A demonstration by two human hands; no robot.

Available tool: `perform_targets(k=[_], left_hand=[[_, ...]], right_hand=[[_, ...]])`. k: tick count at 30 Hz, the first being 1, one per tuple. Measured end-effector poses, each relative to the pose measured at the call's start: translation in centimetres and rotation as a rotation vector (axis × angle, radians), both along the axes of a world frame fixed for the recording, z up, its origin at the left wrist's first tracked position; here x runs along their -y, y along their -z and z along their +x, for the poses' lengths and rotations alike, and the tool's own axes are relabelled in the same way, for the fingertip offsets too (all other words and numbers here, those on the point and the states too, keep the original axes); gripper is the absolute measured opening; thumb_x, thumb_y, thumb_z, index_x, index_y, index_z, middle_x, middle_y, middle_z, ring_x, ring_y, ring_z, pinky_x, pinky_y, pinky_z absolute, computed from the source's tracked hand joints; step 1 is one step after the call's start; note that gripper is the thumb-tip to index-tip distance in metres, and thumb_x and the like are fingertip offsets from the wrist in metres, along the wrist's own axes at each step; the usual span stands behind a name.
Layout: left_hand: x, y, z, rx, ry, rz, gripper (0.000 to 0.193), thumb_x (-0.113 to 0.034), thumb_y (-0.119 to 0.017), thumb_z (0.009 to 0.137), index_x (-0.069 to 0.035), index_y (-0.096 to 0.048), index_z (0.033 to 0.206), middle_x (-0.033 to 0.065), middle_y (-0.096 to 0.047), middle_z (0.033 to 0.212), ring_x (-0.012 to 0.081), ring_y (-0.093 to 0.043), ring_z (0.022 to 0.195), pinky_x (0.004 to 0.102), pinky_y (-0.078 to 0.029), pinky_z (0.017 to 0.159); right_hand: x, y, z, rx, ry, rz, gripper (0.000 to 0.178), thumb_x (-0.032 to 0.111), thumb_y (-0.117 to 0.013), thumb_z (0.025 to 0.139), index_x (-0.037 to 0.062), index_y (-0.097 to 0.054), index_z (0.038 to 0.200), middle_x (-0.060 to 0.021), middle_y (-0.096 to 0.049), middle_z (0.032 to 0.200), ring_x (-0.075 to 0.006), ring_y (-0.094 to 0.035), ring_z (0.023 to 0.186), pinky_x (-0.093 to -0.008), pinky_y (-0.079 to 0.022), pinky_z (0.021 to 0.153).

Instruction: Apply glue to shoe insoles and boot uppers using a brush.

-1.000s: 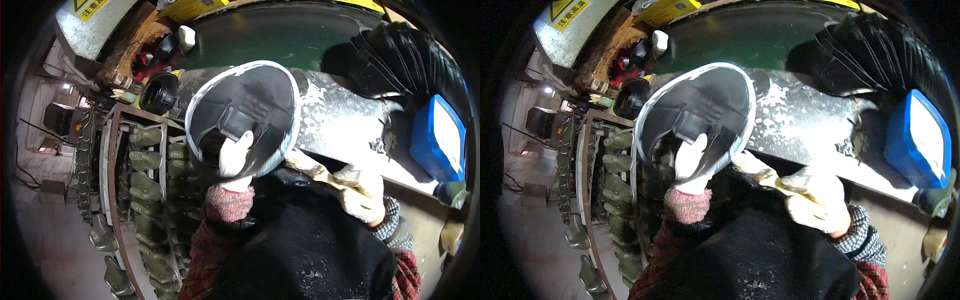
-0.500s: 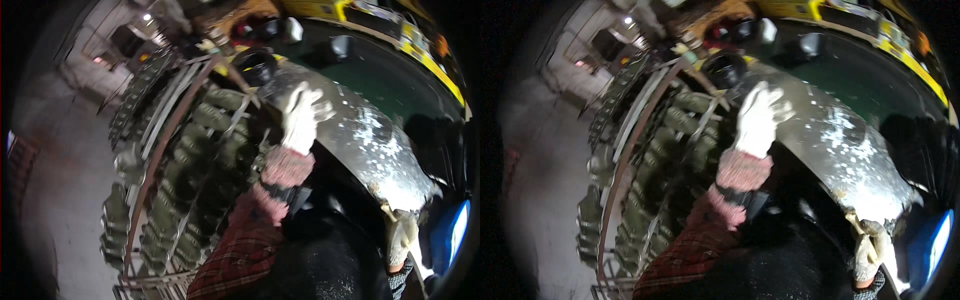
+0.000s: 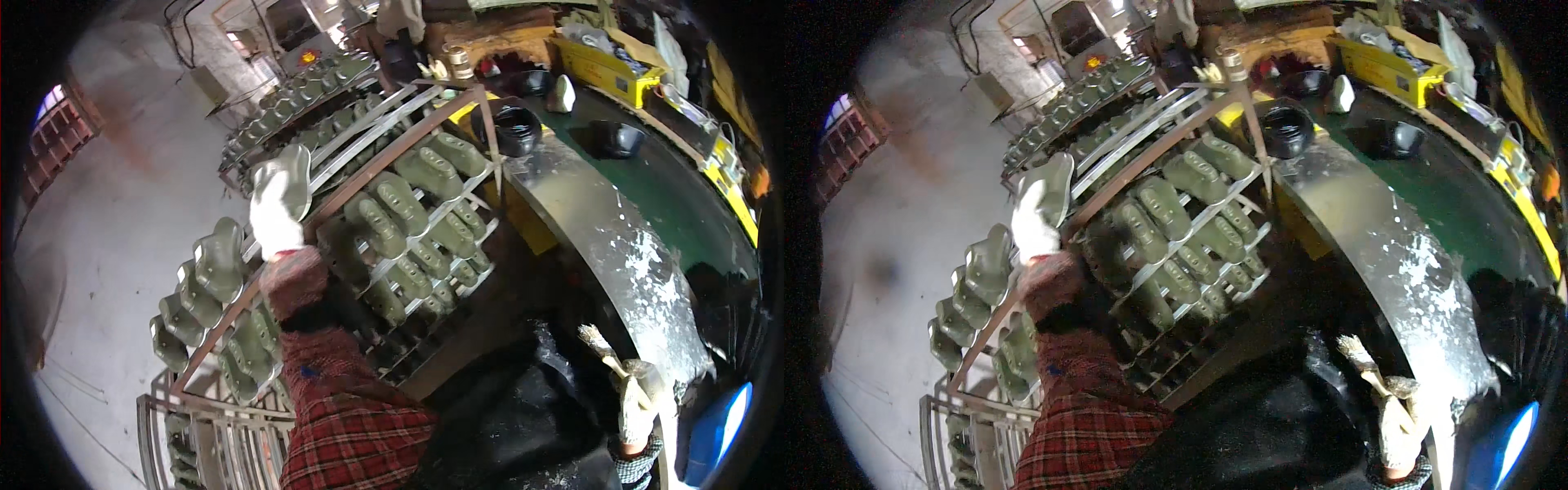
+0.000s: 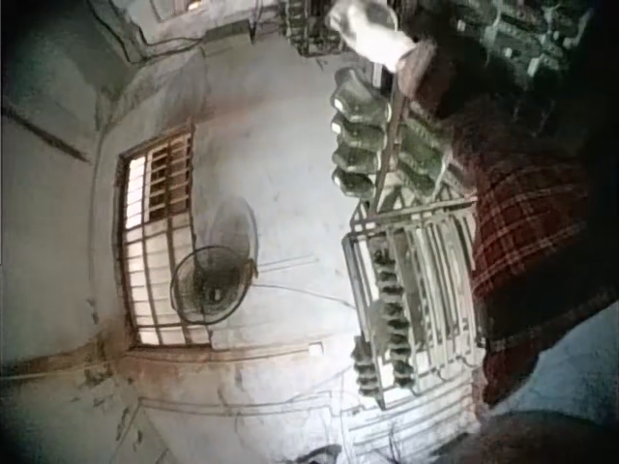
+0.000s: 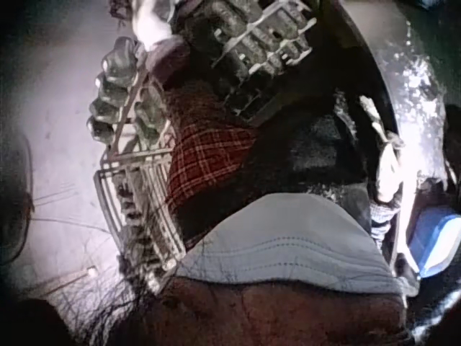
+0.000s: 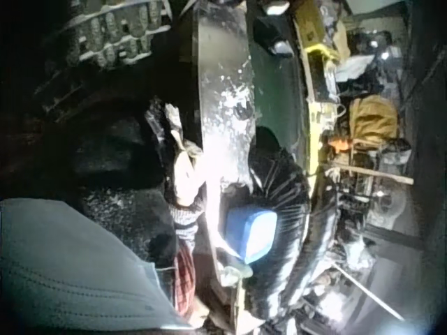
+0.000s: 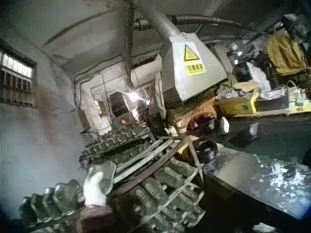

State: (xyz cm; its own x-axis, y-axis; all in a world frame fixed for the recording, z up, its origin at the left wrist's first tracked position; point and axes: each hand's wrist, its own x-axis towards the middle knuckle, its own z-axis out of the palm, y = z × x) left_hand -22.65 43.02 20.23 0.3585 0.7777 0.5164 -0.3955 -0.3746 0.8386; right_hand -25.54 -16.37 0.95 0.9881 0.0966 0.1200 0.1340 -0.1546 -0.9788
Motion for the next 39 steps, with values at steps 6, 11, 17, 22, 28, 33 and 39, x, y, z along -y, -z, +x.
perform_targets(k=[6,11,17,22,28,33,39], left_hand=[[11.3,4.1,2.9,0.208,0.713,-0.136,0.062,-0.037,-0.049,0.095,0.004,-0.040,0.139,0.0253,-0.051,0.134,0.0437,-0.052,0.122,0.0621,-0.042,0.102],[22.4,10.2,5.7,-0.001,1.783,-1.332,0.086,-0.055,-0.045,0.093,0.006,-0.022,0.149,0.0337,-0.042,0.139,0.0512,-0.046,0.124,0.0647,-0.039,0.102],[34.8,15.9,7.1,-0.398,1.613,-1.081,0.077,-0.049,-0.049,0.095,0.011,-0.034,0.141,0.0337,-0.052,0.129,0.0464,-0.060,0.108,0.0616,-0.049,0.096],[38.1,18.8,5.3,-0.578,1.629,-1.179,0.076,-0.048,-0.054,0.094,0.011,-0.036,0.137,0.0291,-0.057,0.118,0.0427,-0.062,0.097,0.0561,-0.054,0.087],[34.7,22.4,4.2,-1.124,1.763,-1.414,0.083,-0.072,-0.056,0.082,-0.002,-0.051,0.125,0.0126,-0.066,0.094,0.0188,-0.062,0.063,0.0268,-0.046,0.048],[33.9,25.7,5.9,-1.048,1.882,-1.604,0.094,-0.082,-0.056,0.073,-0.001,-0.053,0.121,0.0116,-0.064,0.085,0.0191,-0.058,0.056,0.0275,-0.042,0.041],[34.2,29.5,6.8,-0.835,2.049,-1.894,0.104,-0.080,-0.051,0.078,0.002,-0.037,0.139,0.0278,-0.060,0.116,0.0419,-0.067,0.087,0.0444,-0.054,0.051]], right_hand=[[7.7,-0.6,-3.3,0.031,0.372,-0.094,0.032,0.018,-0.058,0.095,-0.0025,-0.058,0.120,-0.0106,-0.063,0.107,-0.0181,-0.060,0.097,-0.0294,-0.046,0.090],[14.4,-9.8,-5.9,0.510,1.222,-0.478,0.034,0.017,-0.044,0.104,-0.0047,-0.059,0.125,-0.0146,-0.061,0.121,-0.0194,-0.061,0.102,-0.0303,-0.048,0.090],[22.8,-11.4,-10.2,0.274,1.320,-0.348,0.024,0.029,-0.064,0.094,0.0048,-0.068,0.095,0.0039,-0.059,0.076,-0.0039,-0.049,0.069,-0.0203,-0.039,0.061],[24.1,-9.4,-11.8,0.070,1.165,-0.592,0.024,0.027,-0.066,0.092,0.0024,-0.067,0.092,-0.0002,-0.060,0.073,-0.0101,-0.054,0.067,-0.0251,-0.044,0.063],[21.5,-10.8,-12.4,0.179,1.138,-0.421,0.024,0.025,-0.062,0.094,0.0016,-0.065,0.090,0.0023,-0.056,0.073,-0.0052,-0.049,0.070,-0.0204,-0.039,0.063],[8.8,-11.0,-2.8,0.460,0.532,-0.570,0.020,0.015,-0.064,0.089,0.0005,-0.069,0.102,-0.0120,-0.071,0.088,-0.0236,-0.069,0.077,-0.0341,-0.054,0.071],[3.8,-3.9,11.6,0.193,0.374,0.066,0.022,0.019,-0.068,0.092,0.0012,-0.068,0.106,-0.0062,-0.070,0.090,-0.0169,-0.067,0.080,-0.0282,-0.054,0.072]])
